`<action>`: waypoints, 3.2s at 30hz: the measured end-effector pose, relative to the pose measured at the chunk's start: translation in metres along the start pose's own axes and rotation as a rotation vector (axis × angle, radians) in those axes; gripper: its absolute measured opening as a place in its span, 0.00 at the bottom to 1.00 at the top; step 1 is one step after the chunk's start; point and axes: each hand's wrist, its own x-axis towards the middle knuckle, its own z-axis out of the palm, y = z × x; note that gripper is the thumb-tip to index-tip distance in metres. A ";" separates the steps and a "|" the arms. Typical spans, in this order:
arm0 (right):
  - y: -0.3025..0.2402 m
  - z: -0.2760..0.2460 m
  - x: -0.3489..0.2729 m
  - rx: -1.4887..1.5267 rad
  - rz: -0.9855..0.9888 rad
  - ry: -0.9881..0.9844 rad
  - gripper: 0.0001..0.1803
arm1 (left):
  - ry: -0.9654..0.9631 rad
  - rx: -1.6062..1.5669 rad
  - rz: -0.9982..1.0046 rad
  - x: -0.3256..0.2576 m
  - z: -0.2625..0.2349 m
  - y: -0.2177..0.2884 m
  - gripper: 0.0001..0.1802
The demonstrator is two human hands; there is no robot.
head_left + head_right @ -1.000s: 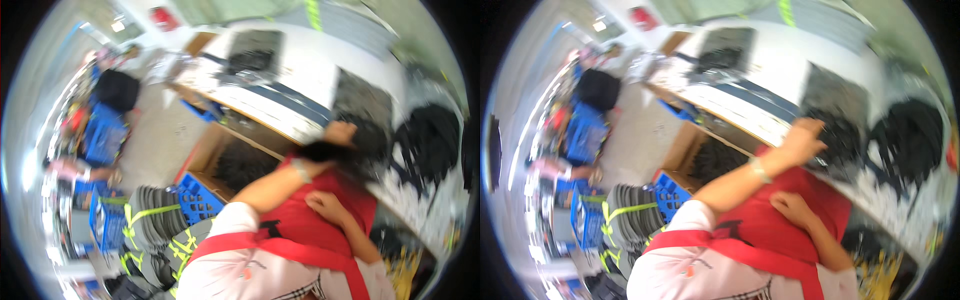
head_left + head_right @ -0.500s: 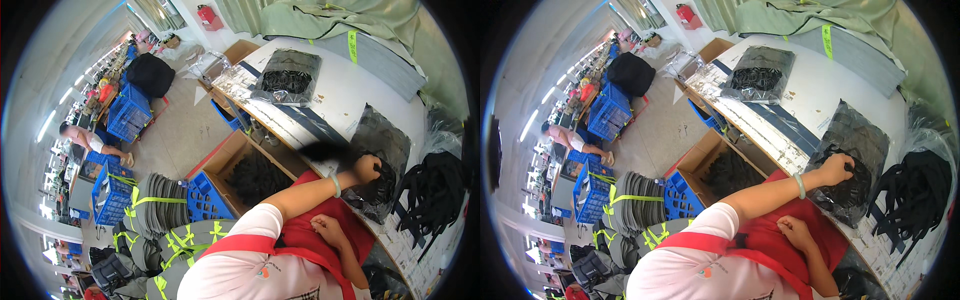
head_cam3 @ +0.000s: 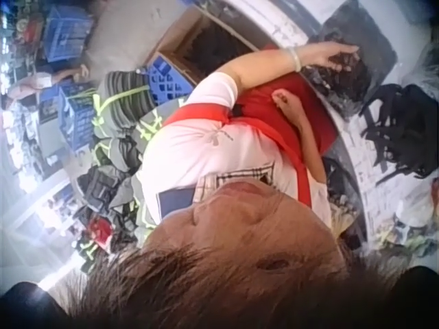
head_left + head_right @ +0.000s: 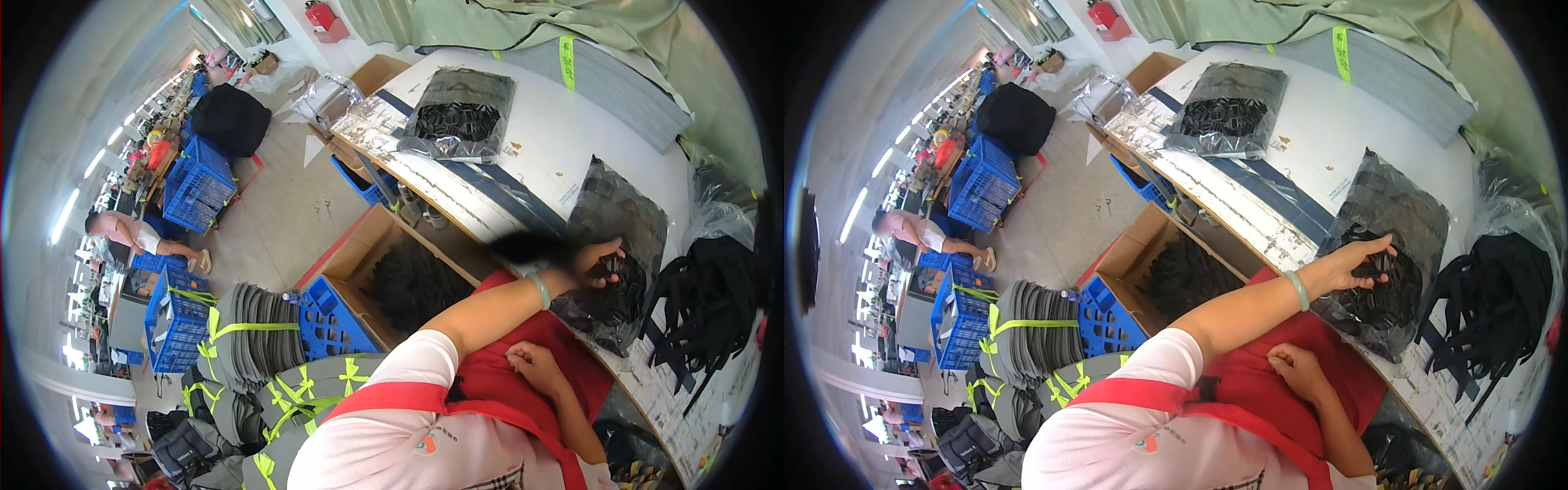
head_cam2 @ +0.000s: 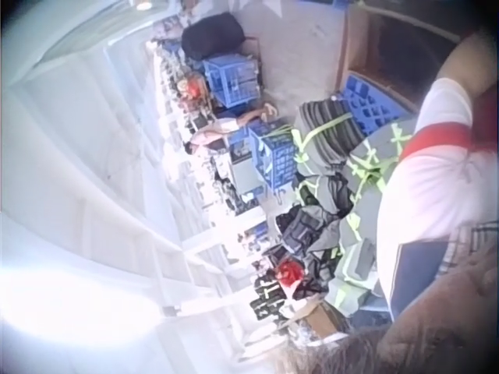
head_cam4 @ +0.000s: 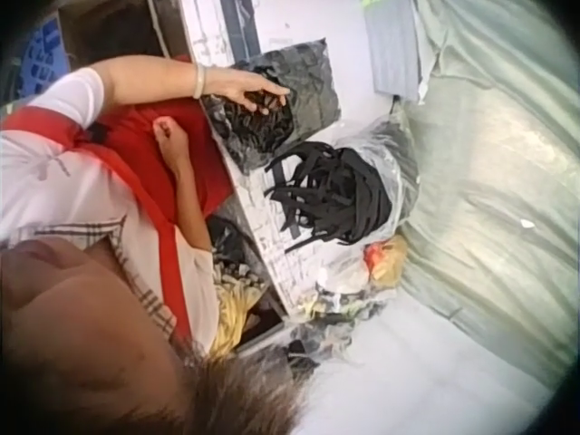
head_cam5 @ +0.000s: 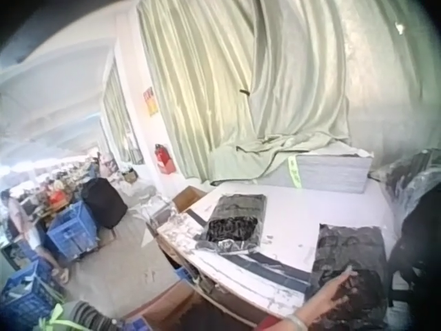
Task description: Manually threading black straps through plastic buckles/adjusters at a factory workbench.
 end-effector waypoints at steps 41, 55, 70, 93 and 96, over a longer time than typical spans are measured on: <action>-0.034 -0.040 -0.068 0.364 -0.056 0.363 0.06 | 0.035 0.136 -0.276 -0.180 -0.001 -0.079 0.30; -0.027 -0.125 -0.135 -0.419 -0.203 1.023 0.09 | -0.090 -0.233 -0.275 -0.171 -0.008 -0.095 0.13; 0.010 -0.214 -0.154 -1.264 -0.039 0.677 0.12 | 0.124 0.064 -0.263 -0.161 0.002 -0.082 0.07; -0.086 -0.036 -0.087 0.493 0.094 0.363 0.10 | 0.299 0.506 0.196 -0.174 0.033 -0.076 0.07; -0.076 -0.031 -0.077 0.606 0.062 0.437 0.11 | 0.315 0.667 0.288 -0.175 0.032 -0.077 0.07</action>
